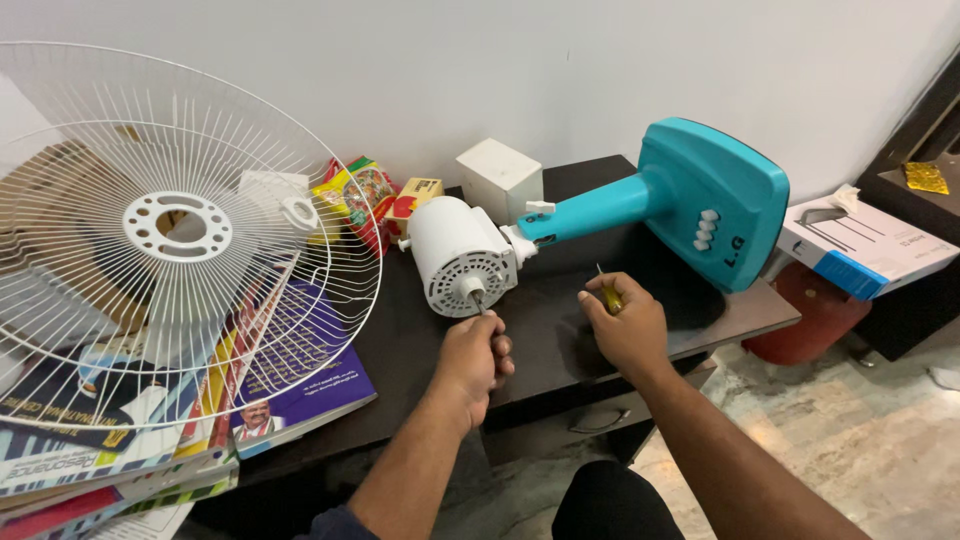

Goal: The person disassembles a teal table fan on a desk. They remove the front grille, detach the fan blades, and use a screwdriver to loosen screws on the motor housing. The fan is partially disassembled by the end of the clip.

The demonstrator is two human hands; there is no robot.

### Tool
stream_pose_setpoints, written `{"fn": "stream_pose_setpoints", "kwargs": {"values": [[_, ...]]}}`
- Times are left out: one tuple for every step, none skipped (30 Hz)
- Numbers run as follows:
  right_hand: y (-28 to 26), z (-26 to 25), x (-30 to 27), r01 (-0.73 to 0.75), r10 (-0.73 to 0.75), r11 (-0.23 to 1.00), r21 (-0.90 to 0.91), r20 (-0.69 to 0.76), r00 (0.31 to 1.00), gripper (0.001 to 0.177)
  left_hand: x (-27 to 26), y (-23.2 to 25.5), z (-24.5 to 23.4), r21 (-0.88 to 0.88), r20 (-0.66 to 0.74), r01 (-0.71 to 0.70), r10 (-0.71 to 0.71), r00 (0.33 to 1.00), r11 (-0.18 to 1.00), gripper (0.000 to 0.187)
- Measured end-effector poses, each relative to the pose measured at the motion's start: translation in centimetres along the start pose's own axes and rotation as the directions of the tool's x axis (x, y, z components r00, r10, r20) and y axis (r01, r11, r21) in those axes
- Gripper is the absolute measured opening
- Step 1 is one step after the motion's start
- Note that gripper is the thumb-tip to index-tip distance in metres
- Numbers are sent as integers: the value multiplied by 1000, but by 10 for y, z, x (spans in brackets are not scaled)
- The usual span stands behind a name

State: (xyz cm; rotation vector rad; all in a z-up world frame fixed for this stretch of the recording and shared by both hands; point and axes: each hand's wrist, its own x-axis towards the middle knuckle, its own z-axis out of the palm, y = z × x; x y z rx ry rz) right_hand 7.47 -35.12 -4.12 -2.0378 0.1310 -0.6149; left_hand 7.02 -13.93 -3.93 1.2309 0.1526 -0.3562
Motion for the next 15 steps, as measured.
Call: {"fn": "stream_pose_setpoints", "kwargs": {"values": [[0, 0, -1, 33, -33, 999, -2, -15, 999, 24, -3, -1, 0, -1, 10, -3, 3, 1000, 1000, 23], [1, 0, -1, 27, -27, 1000, -16, -17, 1000, 24, -6, 0, -1, 39, 10, -16, 16, 1000, 999, 24], [1, 0, -2, 21, -21, 999, -30, -18, 1000, 25, -9, 1, -3, 79, 11, -29, 28, 1000, 996, 26], [1, 0, -2, 16, -17, 999, -43, -21, 1000, 25, -11, 2, -4, 120, 12, -44, 42, 999, 992, 28], [2, 0, -3, 35, -36, 999, -25, -23, 999, 25, -14, 4, -7, 190, 20, -102, 100, 995, 976, 30], [2, -1, -4, 53, -53, 999, -6, -25, 998, 26, -18, 5, -10, 260, 33, -158, 155, 987, 953, 32], [3, -1, -5, 71, -70, 997, 12, -27, 997, 26, -21, 7, -14, 327, 50, -213, 208, 977, 921, 34], [4, -1, -6, 60, -60, 998, 10, -20, 998, 26, -24, 10, -19, 435, 6, -214, 235, 972, 875, 34], [5, -2, -7, 49, -49, 999, 8, -12, 999, 27, -27, 12, -24, 537, -34, -206, 265, 964, 818, 33], [6, -2, -7, 39, -39, 999, 6, -5, 999, 27, -30, 15, -30, 632, -71, -190, 300, 951, 751, 32], [7, -2, -6, 28, -30, 997, 77, 31, 999, 26, -33, 19, -36, 722, -54, -244, 404, 913, 648, 30], [9, -2, -6, 14, -24, 989, 145, 68, 997, 25, -35, 22, -43, 799, -25, -283, 498, 867, 531, 28], [12, -2, -5, -3, -20, 977, 212, 106, 994, 25, -37, 24, -50, 863, 17, -307, 584, 812, 402, 26], [15, -2, -4, 13, -47, 966, 257, 126, 991, 25, -38, 25, -54, 858, 50, -351, 618, 784, 376, 24], [18, -2, -4, 28, -75, 953, 301, 145, 987, 25, -39, 26, -57, 851, 82, -394, 651, 754, 348, 23]]}}
